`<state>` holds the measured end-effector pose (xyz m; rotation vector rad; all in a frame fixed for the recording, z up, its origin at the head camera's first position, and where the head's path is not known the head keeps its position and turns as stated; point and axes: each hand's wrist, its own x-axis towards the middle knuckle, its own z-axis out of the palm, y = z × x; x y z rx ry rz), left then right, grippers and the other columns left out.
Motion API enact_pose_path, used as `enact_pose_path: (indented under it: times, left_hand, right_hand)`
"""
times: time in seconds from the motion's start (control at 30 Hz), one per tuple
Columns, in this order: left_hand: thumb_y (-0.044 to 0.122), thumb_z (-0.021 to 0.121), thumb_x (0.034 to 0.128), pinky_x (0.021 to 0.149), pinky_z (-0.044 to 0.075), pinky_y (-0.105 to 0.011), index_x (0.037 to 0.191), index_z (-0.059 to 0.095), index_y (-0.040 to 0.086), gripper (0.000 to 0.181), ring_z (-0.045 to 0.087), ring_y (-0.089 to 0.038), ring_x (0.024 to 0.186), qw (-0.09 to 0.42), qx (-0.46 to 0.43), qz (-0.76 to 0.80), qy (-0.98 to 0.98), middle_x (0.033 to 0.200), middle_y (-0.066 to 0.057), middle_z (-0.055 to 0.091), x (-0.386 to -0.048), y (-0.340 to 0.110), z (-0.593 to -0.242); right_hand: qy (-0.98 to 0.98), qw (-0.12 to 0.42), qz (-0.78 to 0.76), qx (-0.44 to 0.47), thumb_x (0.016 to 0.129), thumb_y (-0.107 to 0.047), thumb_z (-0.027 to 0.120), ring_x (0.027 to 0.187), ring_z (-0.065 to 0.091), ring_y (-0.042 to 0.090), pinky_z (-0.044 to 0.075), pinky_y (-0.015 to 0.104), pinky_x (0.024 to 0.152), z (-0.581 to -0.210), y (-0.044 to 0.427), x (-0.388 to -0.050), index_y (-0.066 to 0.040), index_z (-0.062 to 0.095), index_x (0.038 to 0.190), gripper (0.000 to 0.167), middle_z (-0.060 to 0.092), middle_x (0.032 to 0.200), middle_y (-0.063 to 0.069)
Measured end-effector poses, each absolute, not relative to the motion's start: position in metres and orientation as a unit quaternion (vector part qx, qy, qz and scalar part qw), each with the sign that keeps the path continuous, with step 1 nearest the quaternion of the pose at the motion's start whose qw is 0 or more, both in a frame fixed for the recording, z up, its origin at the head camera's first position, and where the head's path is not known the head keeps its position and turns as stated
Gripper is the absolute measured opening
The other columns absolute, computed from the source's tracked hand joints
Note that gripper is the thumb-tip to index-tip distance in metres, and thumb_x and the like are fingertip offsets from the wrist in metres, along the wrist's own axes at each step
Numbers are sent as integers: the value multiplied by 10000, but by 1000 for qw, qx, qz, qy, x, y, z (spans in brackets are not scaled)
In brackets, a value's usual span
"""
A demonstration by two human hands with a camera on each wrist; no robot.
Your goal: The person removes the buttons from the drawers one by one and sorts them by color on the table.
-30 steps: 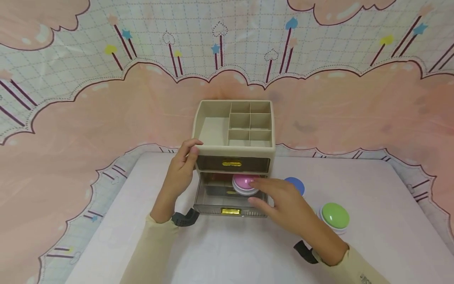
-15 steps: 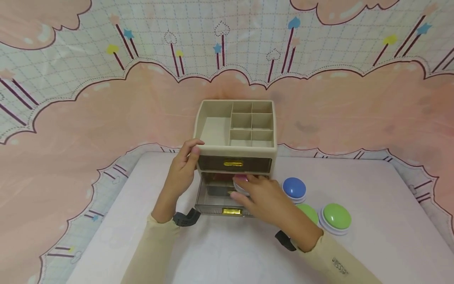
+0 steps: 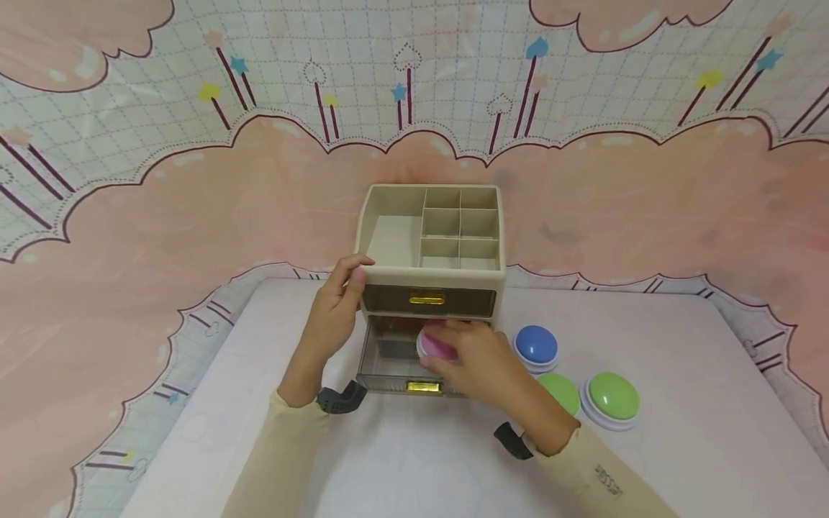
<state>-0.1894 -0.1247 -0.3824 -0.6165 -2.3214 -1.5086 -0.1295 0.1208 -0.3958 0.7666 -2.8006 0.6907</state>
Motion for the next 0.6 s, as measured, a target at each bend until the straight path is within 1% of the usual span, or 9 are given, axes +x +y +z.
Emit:
enact_pose_path:
  times: [0.03,0.13,0.17,0.2,0.27,0.4,0.5,0.6]
  left_hand:
    - [292,450,1106,860,482,-413,1312,562,188,256,552,-243,897,152,-215,-525,-809,1040,-106,584,-189,-125,-382]
    - [292,448,1107,833,487,-406,1314,562,195,255,553,-243,887,152,-211,-523,-812,1000,-110,573,-189,-126,-382]
    - [291,450,1106,831,486,-396,1315,564,198,255,553,-236,893,153,-210,-523,-812,1006,-100,576,-189,-126,-382]
    - [290,451,1106,805,485,-387,1313,567,200,253,549,-231,865,154,-208,-524,-812,969,-97,567,-188,-126,-382]
    - [281,449,1107,751,464,-369,1311,568,203,248,520,-224,790,154,-206,-525,-811,870,-89,506,-188,-127,-382]
    - [277,446,1108,725,449,-358,1305,568,197,245,482,-217,729,156,-210,-527,-809,816,-67,459,-189,-127,-383]
    - [278,442,1110,697,441,-346,1305,564,192,246,468,-211,704,155,-213,-525,-809,804,-56,449,-189,-126,-383]
    - [269,445,1109,660,425,-333,1304,567,197,241,451,-205,675,157,-215,-525,-809,787,-48,436,-190,-125,-383]
  right_hand:
    - [-932,79,242,257,893,-355,795,1039,706,275,589,437,801,-396,122,-130,-156,717,1291,451,724,1261,72]
    - [-928,67,266,251,839,-316,854,1028,698,245,589,416,826,-396,123,-132,-144,734,1261,471,744,1214,60]
    - [-929,61,267,249,825,-319,867,1036,694,251,590,424,835,-396,122,-133,-141,733,1262,492,743,1212,62]
    - [-931,51,266,245,816,-323,875,1039,689,256,587,437,846,-396,122,-134,-142,727,1272,513,739,1216,62]
    - [-935,32,262,238,790,-315,897,1060,677,263,576,469,893,-394,119,-137,-149,708,1301,569,728,1231,57]
    - [-947,4,233,223,749,-282,928,1086,661,275,548,507,939,-391,115,-141,-172,681,1340,650,723,1223,45]
    - [-952,8,218,214,734,-303,936,1052,665,263,554,495,913,-393,114,-141,-191,694,1316,640,734,1178,28]
    - [-951,24,222,213,728,-341,939,1008,671,237,565,464,884,-396,114,-141,-198,713,1272,606,740,1139,11]
